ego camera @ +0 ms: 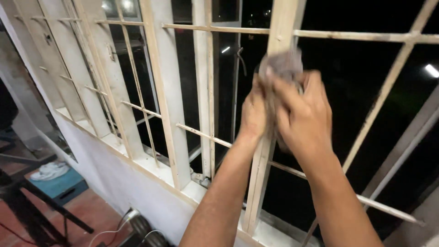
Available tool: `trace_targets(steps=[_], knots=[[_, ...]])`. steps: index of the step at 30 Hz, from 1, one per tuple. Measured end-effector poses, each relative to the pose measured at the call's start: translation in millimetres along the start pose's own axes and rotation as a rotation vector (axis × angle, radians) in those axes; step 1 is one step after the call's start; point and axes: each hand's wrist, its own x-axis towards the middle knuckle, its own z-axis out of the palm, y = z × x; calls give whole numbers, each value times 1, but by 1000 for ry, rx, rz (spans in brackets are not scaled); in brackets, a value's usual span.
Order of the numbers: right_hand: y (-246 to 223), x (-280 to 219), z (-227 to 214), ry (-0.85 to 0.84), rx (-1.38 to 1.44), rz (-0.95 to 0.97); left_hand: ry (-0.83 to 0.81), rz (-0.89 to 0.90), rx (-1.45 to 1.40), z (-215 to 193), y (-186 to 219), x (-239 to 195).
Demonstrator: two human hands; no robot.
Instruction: Wiping down a window frame and grille with a cloth.
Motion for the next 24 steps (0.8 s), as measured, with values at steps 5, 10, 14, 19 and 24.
trace_targets(steps=[5,10,14,19,24], knots=[[-14,-7,-14,-145,36,87,38,-64,-7,2,18,-14],[-10,19,-1,131,-43,-37,55,154,80,4,27,-21],[-18,2,1,29,-98,0,30,98,97,3,16,-15],[-19,-3,-8,-92,-19,102,-12,113,2,2,13,-17],[-16,30,6,153,-113,-48,86,144,113,4,21,-17]])
